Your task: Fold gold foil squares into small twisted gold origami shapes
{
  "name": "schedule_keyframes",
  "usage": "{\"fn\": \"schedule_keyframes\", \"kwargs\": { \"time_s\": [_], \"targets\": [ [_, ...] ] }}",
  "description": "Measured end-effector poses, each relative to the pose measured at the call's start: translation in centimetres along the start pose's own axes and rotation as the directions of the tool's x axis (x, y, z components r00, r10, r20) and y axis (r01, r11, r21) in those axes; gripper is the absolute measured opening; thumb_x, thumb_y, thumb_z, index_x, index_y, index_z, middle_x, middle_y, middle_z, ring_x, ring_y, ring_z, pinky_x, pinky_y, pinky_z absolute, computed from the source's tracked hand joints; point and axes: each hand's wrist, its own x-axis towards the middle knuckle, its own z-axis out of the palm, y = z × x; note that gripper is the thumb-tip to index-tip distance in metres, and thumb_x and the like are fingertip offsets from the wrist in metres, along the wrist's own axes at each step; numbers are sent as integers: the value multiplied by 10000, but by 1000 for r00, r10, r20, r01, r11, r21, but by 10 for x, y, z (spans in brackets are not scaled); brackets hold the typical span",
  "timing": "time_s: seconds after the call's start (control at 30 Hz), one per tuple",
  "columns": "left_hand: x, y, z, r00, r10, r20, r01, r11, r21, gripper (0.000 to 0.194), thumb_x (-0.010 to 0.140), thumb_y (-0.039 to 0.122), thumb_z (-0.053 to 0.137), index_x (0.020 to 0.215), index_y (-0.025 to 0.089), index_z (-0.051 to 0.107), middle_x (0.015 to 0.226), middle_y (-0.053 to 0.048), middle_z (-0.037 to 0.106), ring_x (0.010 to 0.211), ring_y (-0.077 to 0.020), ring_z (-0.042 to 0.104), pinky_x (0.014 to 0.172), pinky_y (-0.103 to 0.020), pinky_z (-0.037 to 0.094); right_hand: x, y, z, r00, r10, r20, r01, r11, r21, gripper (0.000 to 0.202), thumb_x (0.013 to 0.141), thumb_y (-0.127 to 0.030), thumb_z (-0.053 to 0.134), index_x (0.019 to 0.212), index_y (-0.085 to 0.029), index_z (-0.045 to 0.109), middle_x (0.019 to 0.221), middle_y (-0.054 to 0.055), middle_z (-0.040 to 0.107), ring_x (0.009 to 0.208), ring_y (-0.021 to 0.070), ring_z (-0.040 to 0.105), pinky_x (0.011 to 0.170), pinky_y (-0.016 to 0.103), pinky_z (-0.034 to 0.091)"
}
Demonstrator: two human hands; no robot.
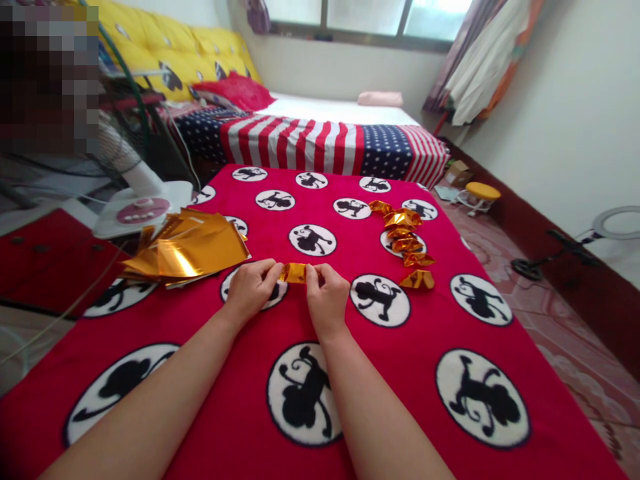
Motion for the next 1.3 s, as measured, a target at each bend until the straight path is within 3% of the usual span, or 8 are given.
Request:
{"fn": "schedule_keyframes", "kwargs": {
  "time_s": [0.17,0.33,0.67,0.97,1.3],
  "targets": [
    [-1,-1,2,997,23,-77,-17,997,79,387,958,373,410,642,195,545,686,-36,644,641,-148,542,634,-284,307,1,-1,0,998,67,11,-68,991,115,265,895,-414,549,898,-176,666,773,34,689,656,154,612,610,255,465],
    [-2,1,1,994,22,-110,-11,995,97,407,977,414,375,702,197,583,754,-52,672,711,-164,578,660,-285,321,1,-5,1,993,119,14,-119,973,200,226,874,-393,568,879,-180,643,758,30,690,555,141,604,523,247,470],
    [-1,2,4,1000,4,-5,-3,993,117,380,972,388,389,750,197,631,743,-58,691,688,-171,593,619,-290,293,-1,-4,5,987,147,59,-157,944,290,188,831,-357,618,892,-180,628,764,31,697,548,150,639,519,256,522],
    [0,7,7,995,-85,44,70,958,280,438,999,403,288,875,194,653,797,-90,715,703,-201,630,573,-306,261,-3,-2,7,987,145,73,-158,955,252,171,838,-357,596,868,-190,612,723,24,691,513,154,638,493,255,510],
    [-2,10,7,996,-70,62,49,958,283,419,997,387,299,861,190,643,797,-94,713,704,-212,634,571,-312,247,-4,-2,8,986,157,59,-166,956,242,166,842,-356,594,839,-190,607,692,17,680,501,150,636,484,245,507]
  ]
}}
